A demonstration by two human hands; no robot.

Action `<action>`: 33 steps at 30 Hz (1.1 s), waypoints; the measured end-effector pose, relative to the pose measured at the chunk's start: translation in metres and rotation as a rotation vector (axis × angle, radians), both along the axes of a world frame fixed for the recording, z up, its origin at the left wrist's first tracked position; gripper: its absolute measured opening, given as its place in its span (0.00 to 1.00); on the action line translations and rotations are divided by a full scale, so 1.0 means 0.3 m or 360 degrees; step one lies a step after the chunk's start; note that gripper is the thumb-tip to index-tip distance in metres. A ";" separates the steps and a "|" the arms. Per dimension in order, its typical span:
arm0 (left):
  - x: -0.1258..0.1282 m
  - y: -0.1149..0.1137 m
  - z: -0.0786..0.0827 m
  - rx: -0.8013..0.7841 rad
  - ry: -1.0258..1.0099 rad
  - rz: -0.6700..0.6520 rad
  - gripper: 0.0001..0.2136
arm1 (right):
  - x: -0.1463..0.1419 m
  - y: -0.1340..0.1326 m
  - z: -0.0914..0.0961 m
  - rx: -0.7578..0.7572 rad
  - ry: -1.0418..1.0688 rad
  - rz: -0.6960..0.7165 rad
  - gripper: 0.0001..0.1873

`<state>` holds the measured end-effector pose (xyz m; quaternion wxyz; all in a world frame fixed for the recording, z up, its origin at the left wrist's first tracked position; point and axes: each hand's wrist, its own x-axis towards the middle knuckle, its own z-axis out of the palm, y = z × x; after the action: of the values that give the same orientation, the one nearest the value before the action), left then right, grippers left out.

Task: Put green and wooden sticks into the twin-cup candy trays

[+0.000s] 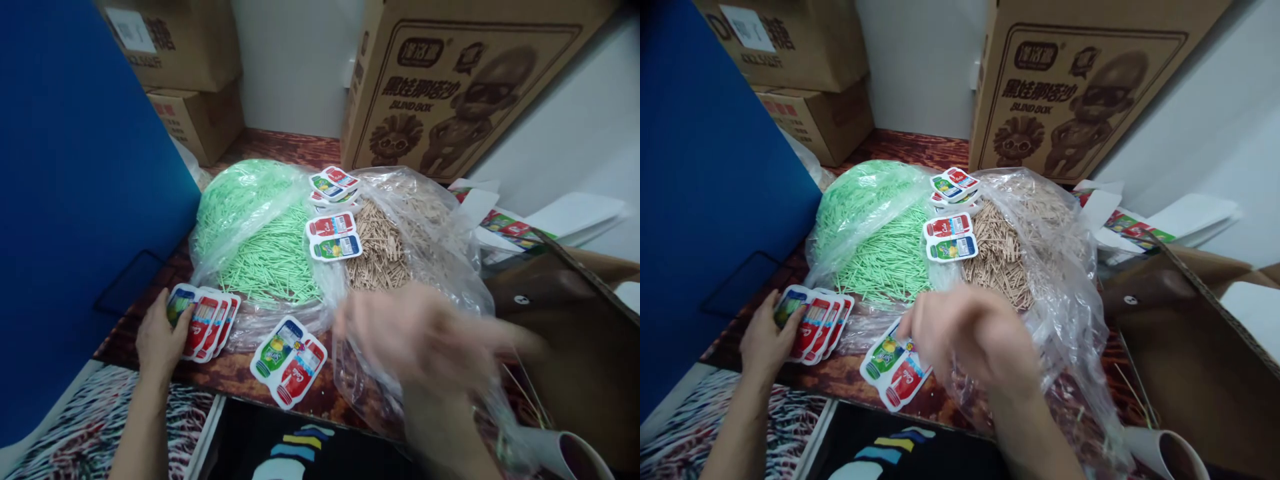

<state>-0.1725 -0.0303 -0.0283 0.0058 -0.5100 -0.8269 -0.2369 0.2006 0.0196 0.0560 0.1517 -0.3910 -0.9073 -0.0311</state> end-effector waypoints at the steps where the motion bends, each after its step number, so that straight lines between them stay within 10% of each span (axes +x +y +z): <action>1: 0.005 0.001 -0.005 0.0013 -0.0013 -0.0028 0.33 | -0.047 0.030 -0.024 -0.0018 0.0116 -0.0080 0.22; 10: 0.043 -0.041 -0.038 0.0309 0.0110 0.0063 0.30 | -0.347 0.149 -0.240 -0.0427 -0.0066 -0.0616 0.09; 23: 0.116 0.096 -0.093 0.0204 -0.0064 0.0168 0.24 | -0.394 0.188 -0.225 -0.0453 -0.0261 -0.0345 0.15; 33: 0.119 -0.021 -0.069 0.0357 0.0003 0.0121 0.22 | -0.339 0.252 -0.204 -0.1040 0.0186 -0.0569 0.10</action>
<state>-0.1367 -0.0366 -0.0489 0.0726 -0.4746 -0.8139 -0.3272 0.0988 0.0952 -0.0052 0.0628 -0.5721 -0.7766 0.2563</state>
